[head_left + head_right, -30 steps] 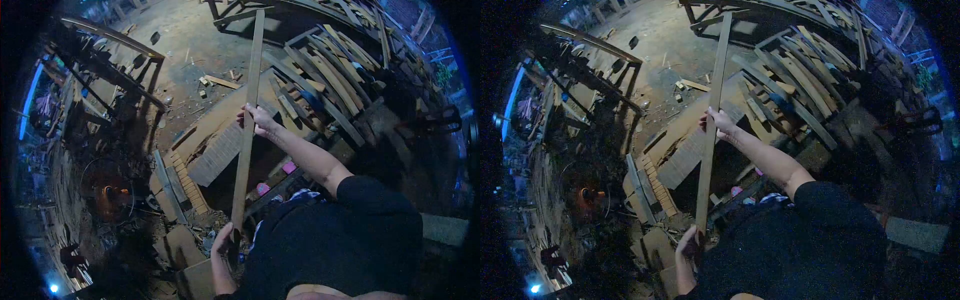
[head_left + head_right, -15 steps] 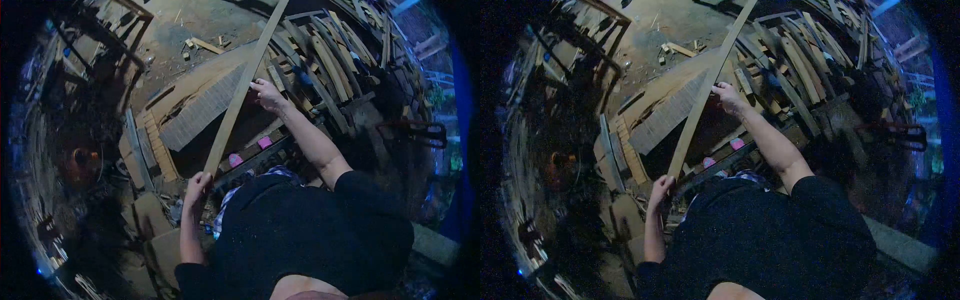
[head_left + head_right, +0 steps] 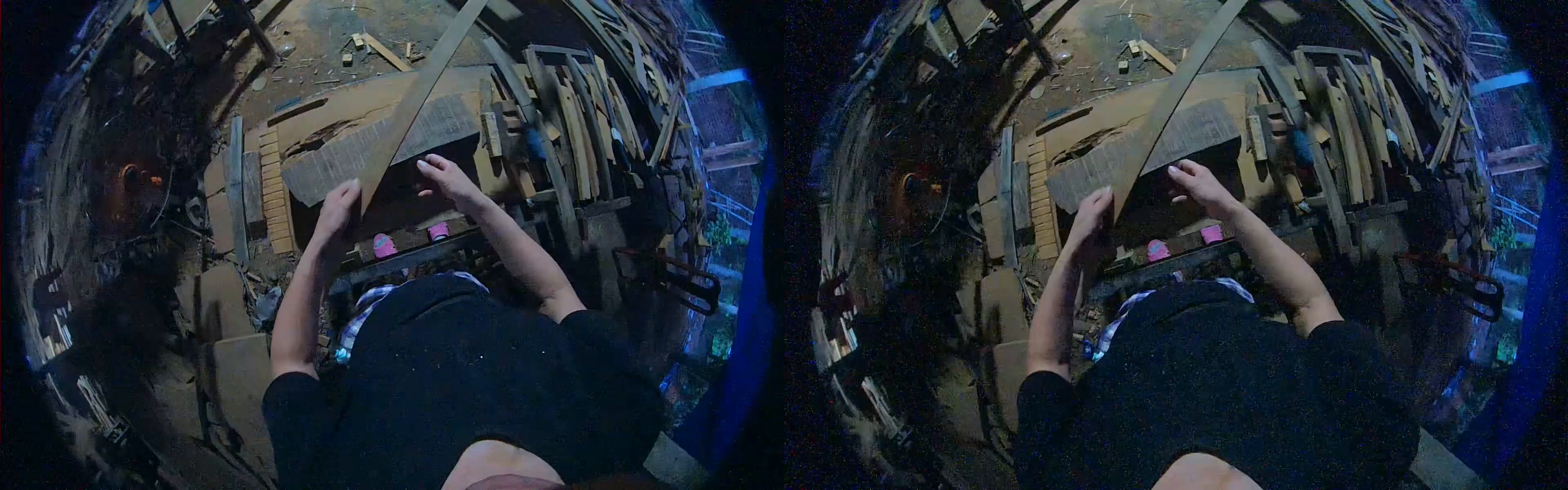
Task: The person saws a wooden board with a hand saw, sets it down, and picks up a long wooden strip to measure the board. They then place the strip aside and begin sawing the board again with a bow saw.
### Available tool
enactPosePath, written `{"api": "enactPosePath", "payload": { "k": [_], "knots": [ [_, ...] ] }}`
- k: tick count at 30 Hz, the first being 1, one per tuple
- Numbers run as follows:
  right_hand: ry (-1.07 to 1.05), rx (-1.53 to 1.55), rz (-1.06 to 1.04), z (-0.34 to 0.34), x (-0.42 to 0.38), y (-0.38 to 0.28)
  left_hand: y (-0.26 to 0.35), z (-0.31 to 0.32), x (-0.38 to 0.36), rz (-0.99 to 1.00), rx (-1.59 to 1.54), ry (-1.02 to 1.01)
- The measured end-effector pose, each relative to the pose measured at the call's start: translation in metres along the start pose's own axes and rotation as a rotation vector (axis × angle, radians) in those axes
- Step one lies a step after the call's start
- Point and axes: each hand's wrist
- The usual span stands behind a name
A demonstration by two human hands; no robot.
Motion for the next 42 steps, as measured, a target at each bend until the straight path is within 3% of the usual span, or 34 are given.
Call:
{"api": "enactPosePath", "payload": {
  "k": [1, 3, 5, 7, 9, 10, 11, 14, 17, 19, 20, 21, 23, 27, 28, 35, 38, 42],
  "knots": [
    [-0.031, -0.049, -0.033, 0.007, 0.001, -0.002, 0.004, 0.005, 0.009, -0.003, -0.001, 0.007],
    [-0.046, -0.137, -0.093, 0.015, 0.008, 0.005, 0.019, 0.020, 0.024, 0.211, -0.036, 0.010],
    [-0.215, 0.093, -0.015, 0.032, -0.008, -0.007, 0.036, 0.027, 0.034, 0.206, -0.081, -0.002],
    [-0.244, 0.049, -0.016, 0.040, -0.014, -0.006, 0.056, 0.035, 0.039, 0.198, -0.124, -0.015],
    [-0.419, -0.289, -0.195, 0.048, -0.019, -0.002, 0.078, 0.044, 0.040, 0.096, -0.234, 0.021],
    [-0.428, -0.236, -0.099, 0.056, -0.028, -0.007, 0.087, 0.049, 0.041, 0.095, -0.232, 0.018],
    [-0.543, -0.143, -0.167, 0.056, -0.022, 0.006, 0.095, 0.053, 0.042, 0.076, -0.219, 0.039],
    [-0.435, -0.333, -0.234, 0.063, -0.009, 0.030, 0.102, 0.068, 0.042, 0.069, -0.185, 0.050],
    [-0.372, -0.056, -0.214, 0.071, -0.014, 0.039, 0.098, 0.072, 0.052, 0.132, -0.209, -0.022],
    [-0.146, 0.190, -0.519, 0.081, -0.023, 0.039, 0.095, 0.075, 0.058, 0.182, -0.249, -0.091],
    [0.078, 0.070, -0.608, 0.080, -0.017, 0.050, 0.095, 0.079, 0.059, 0.216, -0.390, -0.144],
    [0.084, 0.076, -0.617, 0.071, -0.014, 0.061, 0.096, 0.083, 0.061, 0.250, -0.530, -0.197],
    [0.280, -0.331, -0.546, 0.052, -0.024, 0.049, 0.098, 0.093, 0.062, 0.249, -0.488, -0.118],
    [0.263, -0.497, -0.594, 0.027, -0.043, 0.027, 0.106, 0.102, 0.059, 0.238, -0.349, 0.036],
    [0.210, -0.506, -0.490, 0.020, -0.049, 0.020, 0.102, 0.099, 0.063, 0.254, -0.335, -0.004],
    [0.200, -0.605, -0.587, -0.021, -0.063, 0.029, 0.121, 0.104, 0.066, 0.340, -0.298, 0.116],
    [0.134, -0.559, -0.492, -0.043, -0.073, 0.032, 0.117, 0.093, 0.086, 0.308, -0.305, 0.149],
    [0.202, -0.780, -0.527, -0.091, -0.087, 0.041, 0.136, 0.097, 0.090, 0.351, -0.288, 0.201]
  ]
}}
Point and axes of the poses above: each hand's wrist, its own x-axis towards the middle knuckle, its own z-axis out of the palm, y = z × x, and after that the axes turned 1 degree about -y, right-handed
